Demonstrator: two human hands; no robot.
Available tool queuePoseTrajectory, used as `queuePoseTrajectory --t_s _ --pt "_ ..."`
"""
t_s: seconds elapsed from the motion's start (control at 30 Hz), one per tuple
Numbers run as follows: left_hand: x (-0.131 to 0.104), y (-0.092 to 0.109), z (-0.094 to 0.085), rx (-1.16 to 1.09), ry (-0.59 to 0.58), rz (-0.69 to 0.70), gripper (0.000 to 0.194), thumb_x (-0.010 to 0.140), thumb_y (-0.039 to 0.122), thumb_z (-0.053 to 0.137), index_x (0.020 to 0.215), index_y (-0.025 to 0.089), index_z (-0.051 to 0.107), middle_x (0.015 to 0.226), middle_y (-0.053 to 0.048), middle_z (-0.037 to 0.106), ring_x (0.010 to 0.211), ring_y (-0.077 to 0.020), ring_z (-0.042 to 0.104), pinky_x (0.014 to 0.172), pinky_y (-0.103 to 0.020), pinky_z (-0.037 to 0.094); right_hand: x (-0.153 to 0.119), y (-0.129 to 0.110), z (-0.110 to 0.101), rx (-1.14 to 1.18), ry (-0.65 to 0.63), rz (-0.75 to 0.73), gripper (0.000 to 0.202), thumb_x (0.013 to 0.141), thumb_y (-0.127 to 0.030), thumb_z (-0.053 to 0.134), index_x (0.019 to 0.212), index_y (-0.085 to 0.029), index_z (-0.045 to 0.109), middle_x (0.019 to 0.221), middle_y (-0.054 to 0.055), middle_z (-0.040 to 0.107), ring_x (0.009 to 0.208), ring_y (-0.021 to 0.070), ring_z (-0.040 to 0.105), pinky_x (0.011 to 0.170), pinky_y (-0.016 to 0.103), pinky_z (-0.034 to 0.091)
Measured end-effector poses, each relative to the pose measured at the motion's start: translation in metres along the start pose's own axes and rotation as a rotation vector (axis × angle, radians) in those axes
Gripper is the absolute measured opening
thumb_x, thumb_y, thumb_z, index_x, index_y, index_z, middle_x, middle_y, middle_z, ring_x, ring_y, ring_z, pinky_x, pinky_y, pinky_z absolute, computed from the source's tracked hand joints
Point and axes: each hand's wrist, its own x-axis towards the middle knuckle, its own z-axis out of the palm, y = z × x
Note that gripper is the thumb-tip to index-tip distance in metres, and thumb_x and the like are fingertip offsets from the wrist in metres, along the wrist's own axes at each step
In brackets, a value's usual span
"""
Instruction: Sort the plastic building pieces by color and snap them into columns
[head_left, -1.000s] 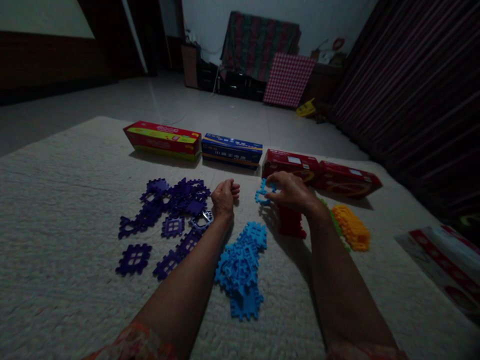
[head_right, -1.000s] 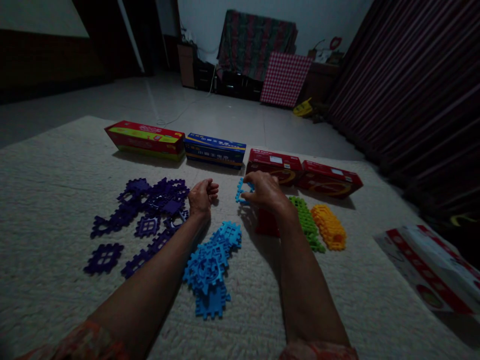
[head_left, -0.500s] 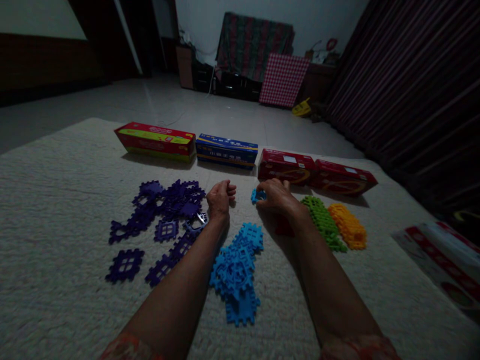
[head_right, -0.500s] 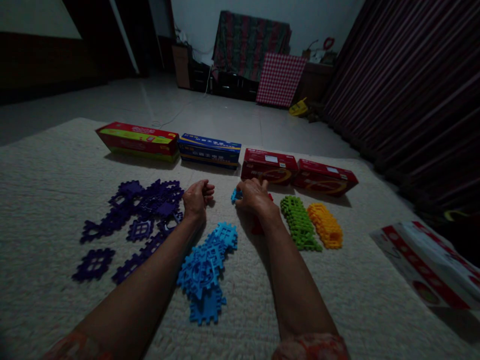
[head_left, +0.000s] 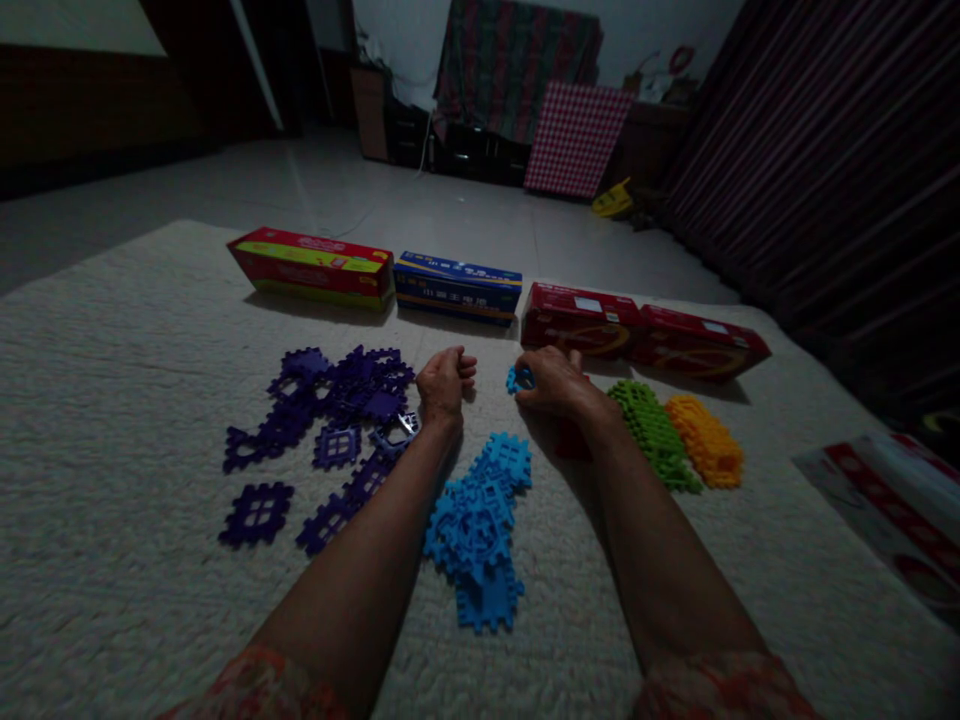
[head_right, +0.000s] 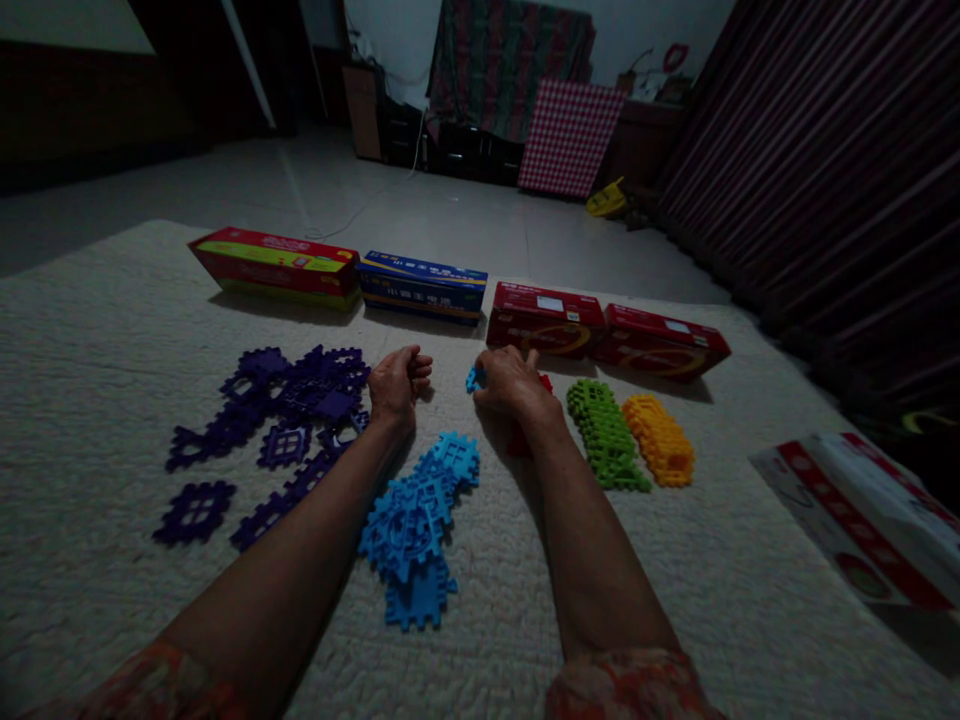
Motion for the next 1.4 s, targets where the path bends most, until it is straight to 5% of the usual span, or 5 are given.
queuePoseTrajectory --t_s 0.17,0.33,0.6,1.0,1.4 --pt "0.000 -0.001 0.000 0.011 -0.025 0.017 0.026 0.068 0.038 0.067 0.081 0.016 0.066 0.067 -0.002 0.067 0.057 -0.0104 0.059 0.051 -0.020 0.040 -0.017 -0.003 -0.025 0.122 0.011 -0.068 0.044 0.080 -0.026 0.070 0.123 -0.021 0.062 0.130 0.011 0.060 0.122 0.0314 0.054 0.104 0.047 0.040" --pt "0.000 0.000 -0.001 0.016 -0.043 0.021 0.027 0.069 0.039 0.067 0.082 0.016 0.066 0.069 -0.002 0.067 0.058 -0.0102 0.059 0.051 -0.019 0.040 -0.056 -0.021 -0.050 0.277 -0.237 -0.332 0.054 0.077 -0.027 0.076 0.128 -0.024 0.059 0.127 0.008 0.061 0.116 0.0251 0.059 0.100 0.036 0.047" --pt "-0.002 0.003 0.000 0.028 -0.042 0.006 0.023 0.071 0.037 0.066 0.082 0.016 0.066 0.069 -0.002 0.067 0.058 -0.0103 0.059 0.051 -0.020 0.041 -0.087 -0.046 -0.033 0.261 -0.373 -0.284 0.057 0.076 -0.018 0.075 0.128 -0.020 0.054 0.125 0.012 0.056 0.117 0.0276 0.057 0.101 0.041 0.048" --pt "-0.002 0.002 0.000 0.044 -0.052 0.011 0.023 0.073 0.037 0.065 0.083 0.016 0.066 0.069 -0.002 0.067 0.059 -0.0105 0.059 0.052 -0.020 0.042 -0.084 -0.047 -0.023 0.269 -0.298 -0.341 0.038 0.080 -0.021 0.071 0.114 -0.018 0.053 0.120 0.011 0.053 0.111 0.0256 0.055 0.095 0.039 0.048" --pt "-0.002 0.003 -0.001 0.017 -0.066 0.010 0.025 0.069 0.038 0.070 0.079 0.016 0.065 0.068 -0.001 0.066 0.057 -0.0100 0.058 0.051 -0.020 0.041 -0.085 -0.036 -0.029 0.350 -0.286 -0.389 0.047 0.083 -0.010 0.066 0.126 -0.021 0.051 0.126 0.010 0.054 0.118 0.0237 0.054 0.103 0.039 0.045"
